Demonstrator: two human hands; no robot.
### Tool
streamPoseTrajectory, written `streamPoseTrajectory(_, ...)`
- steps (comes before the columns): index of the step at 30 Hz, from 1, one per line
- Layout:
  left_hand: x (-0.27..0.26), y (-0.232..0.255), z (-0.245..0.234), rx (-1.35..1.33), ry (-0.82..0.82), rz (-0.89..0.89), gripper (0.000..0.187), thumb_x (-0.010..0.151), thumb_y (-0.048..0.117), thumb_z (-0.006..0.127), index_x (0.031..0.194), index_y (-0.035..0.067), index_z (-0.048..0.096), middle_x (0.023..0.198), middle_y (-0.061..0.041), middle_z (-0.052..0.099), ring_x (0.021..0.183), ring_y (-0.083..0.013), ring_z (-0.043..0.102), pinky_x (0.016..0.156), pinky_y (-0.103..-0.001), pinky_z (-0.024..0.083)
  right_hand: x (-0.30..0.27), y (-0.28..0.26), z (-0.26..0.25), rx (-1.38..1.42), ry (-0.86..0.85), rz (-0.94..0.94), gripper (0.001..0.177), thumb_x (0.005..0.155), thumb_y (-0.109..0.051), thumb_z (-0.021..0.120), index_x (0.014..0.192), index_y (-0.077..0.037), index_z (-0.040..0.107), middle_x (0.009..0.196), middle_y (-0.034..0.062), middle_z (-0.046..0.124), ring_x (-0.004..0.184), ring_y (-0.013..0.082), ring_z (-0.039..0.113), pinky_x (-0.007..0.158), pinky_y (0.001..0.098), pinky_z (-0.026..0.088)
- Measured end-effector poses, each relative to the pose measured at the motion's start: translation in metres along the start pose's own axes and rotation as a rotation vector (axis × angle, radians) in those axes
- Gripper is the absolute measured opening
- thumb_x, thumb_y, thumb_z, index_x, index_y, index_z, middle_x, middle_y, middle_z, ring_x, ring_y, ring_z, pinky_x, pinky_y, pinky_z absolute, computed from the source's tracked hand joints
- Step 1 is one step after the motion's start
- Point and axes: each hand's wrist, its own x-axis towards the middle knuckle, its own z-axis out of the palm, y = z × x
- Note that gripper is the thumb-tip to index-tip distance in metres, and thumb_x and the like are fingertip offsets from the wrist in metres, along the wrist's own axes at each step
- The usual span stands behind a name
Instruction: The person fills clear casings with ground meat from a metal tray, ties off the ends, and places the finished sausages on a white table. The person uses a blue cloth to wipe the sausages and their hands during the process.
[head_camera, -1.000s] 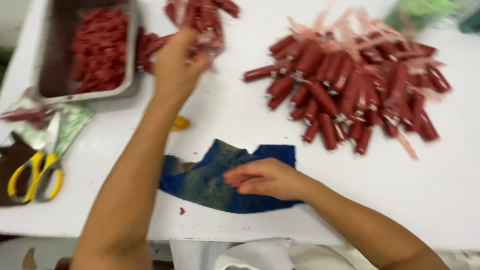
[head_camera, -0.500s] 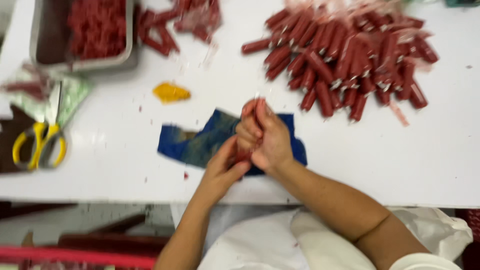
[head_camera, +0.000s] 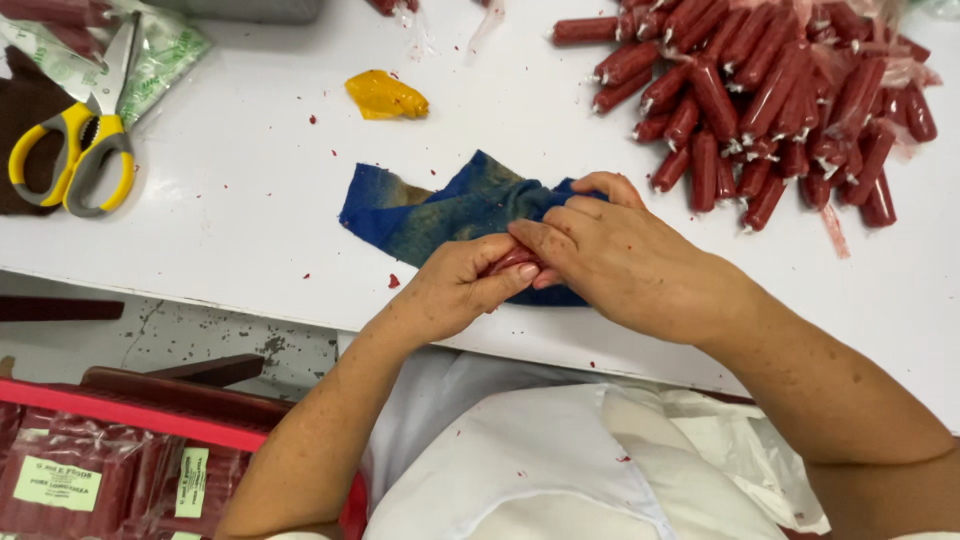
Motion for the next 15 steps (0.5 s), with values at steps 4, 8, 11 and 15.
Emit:
streamPoseTrajectory(4, -0.01, 0.004, -0.007, 0.008, 0.013, -0.026, 0.034, 0.098, 0.03, 0.059, 0.072, 0.017, 0.043, 0.065, 0.003, 0.045, 0.059, -0.0084, 0.043, 0.056, -0.025, 0.036, 0.018, -0.007, 0.0, -0.198, -0.027, 0.113, 0.015, 0.096, -0.005, 0.046, 0.097, -0.015, 0.058, 0.078, -0.0003, 0.05, 0.071, 0.0239, 0.053, 0.109, 0.0519, 0.031)
streamPoseTrajectory(8, -0.014, -0.007, -0.013, 0.124, 0.058, -0.008, 0.036, 0.096, 0.032, 0.062, 0.073, 0.017, 0.04, 0.071, 0.007, 0.044, 0.065, -0.0096, 0.04, 0.06, -0.029, 0.035, 0.031, -0.007, 0.01, -0.247, 0.031, 0.054, 0.021, 0.094, 0.003, 0.047, 0.091, -0.014, 0.06, 0.103, 0.0074, 0.053, 0.095, 0.0268, 0.055, 0.118, 0.0734, 0.009)
streamPoseTrajectory(11, -0.016, 0.02, -0.017, 0.283, 0.063, -0.239, 0.028, 0.093, 0.041, 0.06, 0.086, 0.014, 0.054, 0.078, 0.002, 0.062, 0.07, -0.017, 0.057, 0.066, -0.034, 0.045, 0.046, -0.007, 0.025, -0.159, 0.027, 0.048, 0.021, 0.087, 0.01, 0.052, 0.09, -0.009, 0.061, 0.109, 0.0111, 0.054, 0.122, 0.032, 0.055, 0.117, 0.0762, 0.0)
streamPoseTrajectory(15, -0.007, 0.01, -0.024, 0.126, 0.115, -0.153, 0.05, 0.082, 0.029, 0.066, 0.127, 0.011, 0.052, 0.104, -0.003, 0.072, 0.091, -0.0188, 0.071, 0.076, -0.033, 0.054, 0.064, 0.002, 0.045, -0.112, 0.159, -0.027, 0.02, 0.098, 0.006, 0.051, 0.084, -0.008, 0.053, 0.114, 0.0155, 0.057, 0.144, 0.0464, 0.049, 0.111, 0.0809, -0.005)
